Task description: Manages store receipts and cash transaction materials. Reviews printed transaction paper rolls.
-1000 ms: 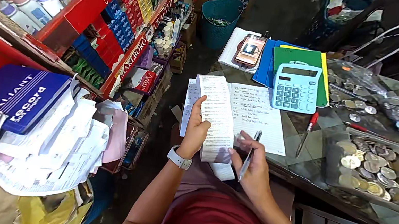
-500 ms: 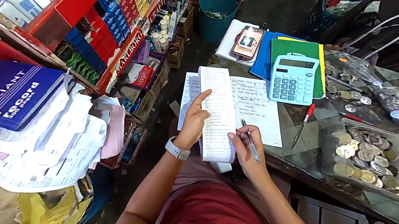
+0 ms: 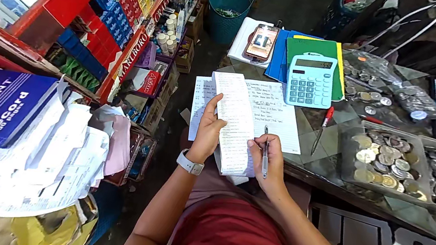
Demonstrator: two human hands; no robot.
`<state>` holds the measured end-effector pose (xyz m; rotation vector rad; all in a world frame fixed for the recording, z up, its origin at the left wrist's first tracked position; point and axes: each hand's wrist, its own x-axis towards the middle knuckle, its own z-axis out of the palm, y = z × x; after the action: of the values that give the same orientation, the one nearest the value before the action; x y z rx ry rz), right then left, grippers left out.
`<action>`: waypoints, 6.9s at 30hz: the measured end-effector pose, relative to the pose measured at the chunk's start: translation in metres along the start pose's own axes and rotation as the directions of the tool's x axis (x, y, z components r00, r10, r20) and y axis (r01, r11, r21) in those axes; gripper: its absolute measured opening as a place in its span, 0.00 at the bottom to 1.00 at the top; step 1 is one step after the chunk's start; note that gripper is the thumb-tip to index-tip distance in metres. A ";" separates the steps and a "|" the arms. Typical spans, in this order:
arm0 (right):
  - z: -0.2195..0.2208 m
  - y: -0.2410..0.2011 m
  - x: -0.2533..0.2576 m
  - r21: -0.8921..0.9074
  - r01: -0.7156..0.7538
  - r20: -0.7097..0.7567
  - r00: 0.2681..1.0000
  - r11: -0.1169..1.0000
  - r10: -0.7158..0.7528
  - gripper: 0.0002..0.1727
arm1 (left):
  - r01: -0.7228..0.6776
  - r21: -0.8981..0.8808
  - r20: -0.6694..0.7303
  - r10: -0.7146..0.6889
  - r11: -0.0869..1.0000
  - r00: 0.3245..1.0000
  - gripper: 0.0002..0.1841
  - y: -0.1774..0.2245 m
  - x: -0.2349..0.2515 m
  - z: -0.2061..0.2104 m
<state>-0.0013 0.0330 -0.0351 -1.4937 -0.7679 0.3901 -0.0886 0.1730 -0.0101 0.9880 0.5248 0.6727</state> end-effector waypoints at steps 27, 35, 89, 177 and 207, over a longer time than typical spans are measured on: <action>-0.006 -0.032 0.087 -0.003 0.066 -0.278 0.959 0.998 -0.065 0.07 | -0.164 0.400 0.264 0.059 0.902 0.963 0.22 -0.029 -0.060 0.008; -0.004 -0.035 0.086 -0.046 -0.009 -0.245 0.970 0.999 -0.003 0.06 | -0.100 0.287 0.264 0.022 0.953 0.964 0.22 -0.021 -0.064 0.013; 0.054 -0.028 0.013 0.151 -0.142 0.392 0.917 0.978 0.072 0.14 | -0.157 -0.108 -0.344 0.112 0.982 0.932 0.17 0.067 -0.049 -0.046; 0.038 0.003 0.020 0.292 -0.182 0.619 0.784 0.939 -0.041 0.21 | -0.109 0.280 -0.222 0.174 0.954 0.959 0.23 0.084 -0.048 -0.042; 0.037 -0.013 0.015 0.234 -0.282 0.614 0.785 0.931 0.084 0.13 | -0.284 0.260 -0.261 0.350 0.923 0.900 0.22 0.160 0.068 -0.065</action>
<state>-0.0183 0.0690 -0.0231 -1.1392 -0.9940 1.1257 -0.1292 0.3209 0.0943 1.1983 0.7251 1.0915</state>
